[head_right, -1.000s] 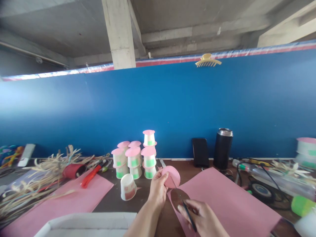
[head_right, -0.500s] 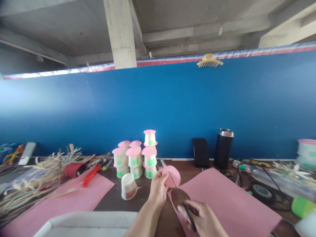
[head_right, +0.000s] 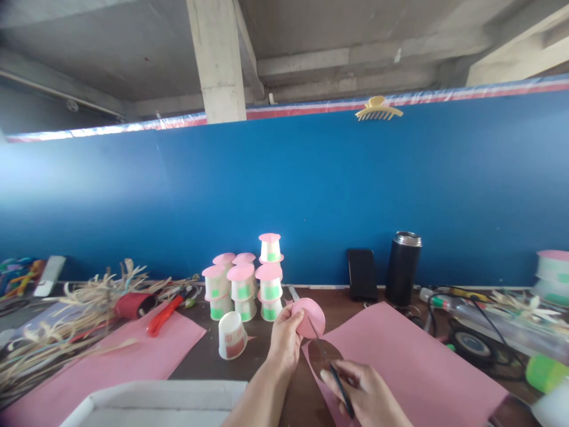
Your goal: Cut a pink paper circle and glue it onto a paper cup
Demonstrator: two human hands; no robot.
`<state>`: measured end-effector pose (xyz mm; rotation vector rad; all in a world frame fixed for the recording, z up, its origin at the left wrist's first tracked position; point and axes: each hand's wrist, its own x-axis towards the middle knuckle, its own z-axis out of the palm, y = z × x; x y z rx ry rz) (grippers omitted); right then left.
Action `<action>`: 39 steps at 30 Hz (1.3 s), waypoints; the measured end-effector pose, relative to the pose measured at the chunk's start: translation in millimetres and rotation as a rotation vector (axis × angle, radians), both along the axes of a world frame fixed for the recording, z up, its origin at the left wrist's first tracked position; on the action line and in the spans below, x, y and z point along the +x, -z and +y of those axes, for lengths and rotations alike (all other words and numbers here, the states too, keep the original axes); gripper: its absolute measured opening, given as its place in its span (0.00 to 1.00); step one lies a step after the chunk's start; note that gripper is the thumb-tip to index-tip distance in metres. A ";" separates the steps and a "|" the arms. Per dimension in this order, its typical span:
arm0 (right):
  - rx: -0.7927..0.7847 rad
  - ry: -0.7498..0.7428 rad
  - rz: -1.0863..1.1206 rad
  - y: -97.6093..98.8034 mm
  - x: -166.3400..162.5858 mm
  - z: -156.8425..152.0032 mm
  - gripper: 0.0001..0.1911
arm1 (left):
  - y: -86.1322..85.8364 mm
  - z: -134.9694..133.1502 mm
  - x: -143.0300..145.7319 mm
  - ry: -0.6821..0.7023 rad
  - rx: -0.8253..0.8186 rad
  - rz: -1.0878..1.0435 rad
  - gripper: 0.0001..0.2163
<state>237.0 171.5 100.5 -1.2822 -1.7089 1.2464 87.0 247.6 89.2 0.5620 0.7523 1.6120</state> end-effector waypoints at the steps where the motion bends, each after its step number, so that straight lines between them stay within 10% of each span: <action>1: -0.001 0.001 -0.001 0.4 0.0 0.2 0.22 | 0.2 0.0 0.3 -0.001 -0.002 0.000 0.17; 39: -0.003 0.032 -0.006 4.8 -2.8 2.4 0.21 | 4.6 2.6 2.8 0.007 -0.022 0.003 0.18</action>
